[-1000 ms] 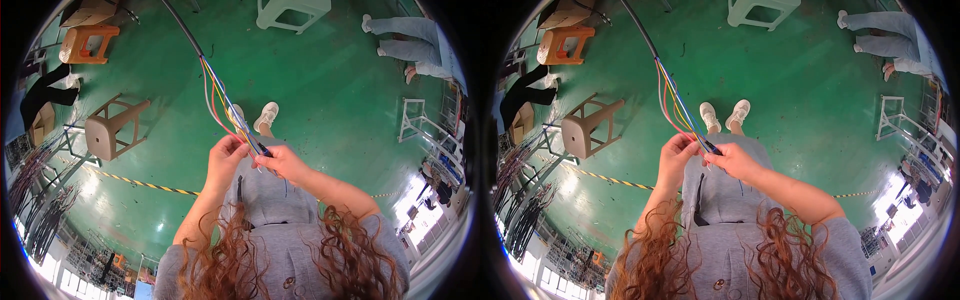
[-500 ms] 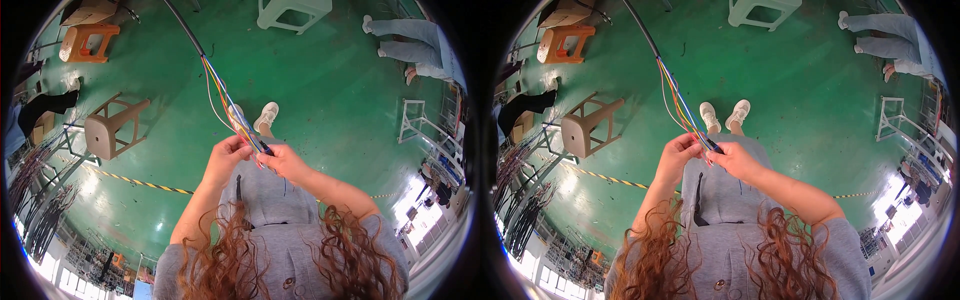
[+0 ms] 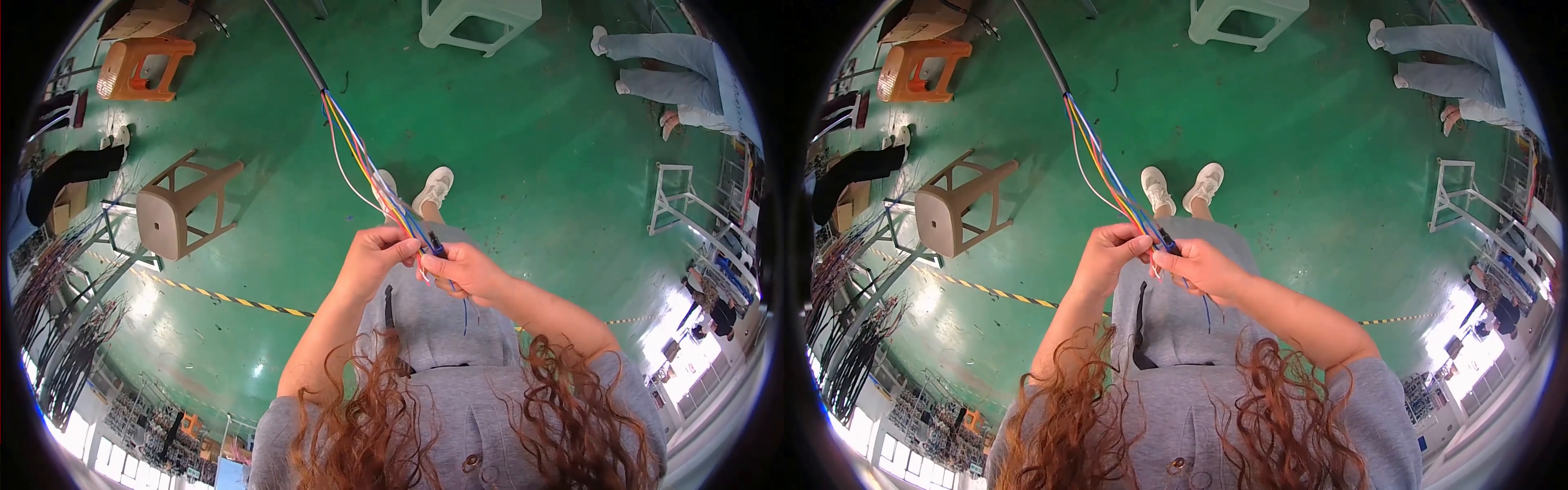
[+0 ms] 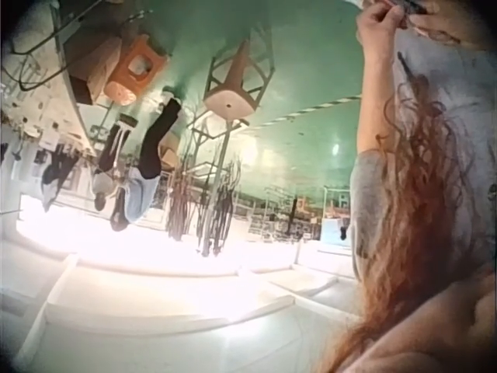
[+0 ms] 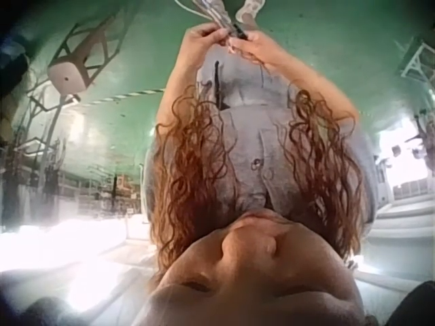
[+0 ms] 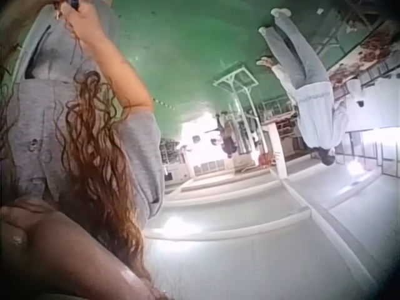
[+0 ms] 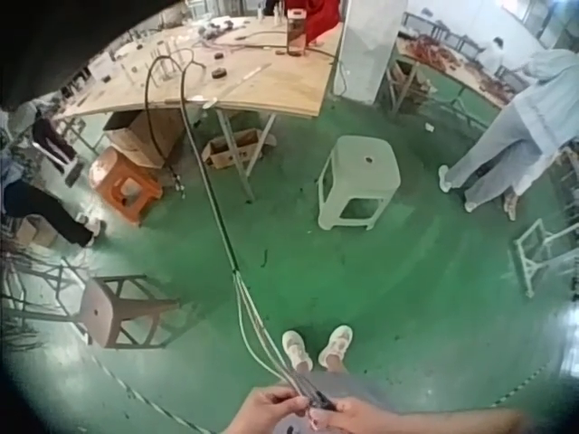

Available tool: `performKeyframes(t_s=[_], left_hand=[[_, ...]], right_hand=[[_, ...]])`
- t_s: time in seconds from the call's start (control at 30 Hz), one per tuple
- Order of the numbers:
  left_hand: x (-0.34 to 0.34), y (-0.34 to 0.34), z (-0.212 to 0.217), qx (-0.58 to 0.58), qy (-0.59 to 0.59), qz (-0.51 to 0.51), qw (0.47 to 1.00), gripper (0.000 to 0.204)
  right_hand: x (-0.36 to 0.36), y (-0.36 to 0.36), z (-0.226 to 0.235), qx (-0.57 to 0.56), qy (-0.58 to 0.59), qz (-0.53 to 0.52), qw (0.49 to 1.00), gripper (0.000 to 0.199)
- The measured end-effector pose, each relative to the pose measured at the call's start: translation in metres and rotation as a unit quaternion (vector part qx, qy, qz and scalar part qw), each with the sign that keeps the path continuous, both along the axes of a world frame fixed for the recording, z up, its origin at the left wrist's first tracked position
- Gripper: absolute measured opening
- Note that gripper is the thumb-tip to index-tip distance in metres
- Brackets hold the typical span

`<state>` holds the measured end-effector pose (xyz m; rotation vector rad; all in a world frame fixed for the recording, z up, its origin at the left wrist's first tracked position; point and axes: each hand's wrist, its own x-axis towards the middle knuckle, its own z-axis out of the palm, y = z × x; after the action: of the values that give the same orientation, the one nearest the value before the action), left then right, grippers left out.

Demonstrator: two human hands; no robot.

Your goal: Measuring a cable bundle and wrapping it with electrical tape.

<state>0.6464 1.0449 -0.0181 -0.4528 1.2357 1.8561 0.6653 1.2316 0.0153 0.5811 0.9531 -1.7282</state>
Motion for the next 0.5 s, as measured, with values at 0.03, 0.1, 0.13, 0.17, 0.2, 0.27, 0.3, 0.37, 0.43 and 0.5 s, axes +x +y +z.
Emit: performKeyframes(t_s=[0.03, 0.1, 0.13, 0.17, 0.2, 0.27, 0.3, 0.37, 0.43, 0.5], left_hand=[[-0.001, -0.001, 0.002, 0.001, -0.009, 0.005, 1.000, 0.013], [-0.002, -0.001, 0.005, -0.002, -0.012, 0.005, 1.000, 0.013], [-0.002, -0.002, 0.007, -0.008, -0.007, 0.000, 1.000, 0.013], [-0.003, -0.002, 0.008, -0.011, 0.000, -0.001, 1.000, 0.013], [-0.003, -0.002, 0.009, -0.016, -0.002, -0.005, 1.000, 0.013], [-0.002, 0.000, 0.010, -0.019, -0.002, -0.003, 1.000, 0.014], [-0.002, 0.000, 0.010, -0.027, 0.000, -0.004, 1.000, 0.014], [-0.001, 0.000, 0.010, -0.039, 0.003, -0.005, 0.999, 0.013], [0.000, 0.001, 0.009, -0.034, 0.010, -0.007, 0.999, 0.013], [0.001, 0.001, 0.009, -0.037, 0.013, -0.008, 0.999, 0.013]], right_hand=[[0.001, 0.000, 0.001, -0.005, -0.009, -0.006, 1.000, 0.036], [0.002, 0.000, 0.004, -0.014, -0.022, -0.023, 0.999, 0.046], [0.002, -0.001, 0.005, -0.013, -0.026, -0.016, 0.999, 0.050], [0.002, -0.001, 0.005, -0.014, -0.028, -0.013, 0.999, 0.054], [0.002, -0.001, 0.006, -0.014, -0.028, -0.009, 0.999, 0.058], [0.001, 0.001, 0.007, -0.020, -0.042, -0.012, 0.999, 0.060], [0.000, 0.002, 0.007, -0.028, -0.049, -0.013, 0.998, 0.061], [-0.003, 0.005, 0.006, -0.065, -0.067, 0.002, 0.996, 0.062], [-0.006, 0.009, 0.005, -0.097, -0.080, 0.017, 0.992, 0.062], [-0.009, 0.012, 0.004, -0.126, -0.084, 0.036, 0.988, 0.062]])
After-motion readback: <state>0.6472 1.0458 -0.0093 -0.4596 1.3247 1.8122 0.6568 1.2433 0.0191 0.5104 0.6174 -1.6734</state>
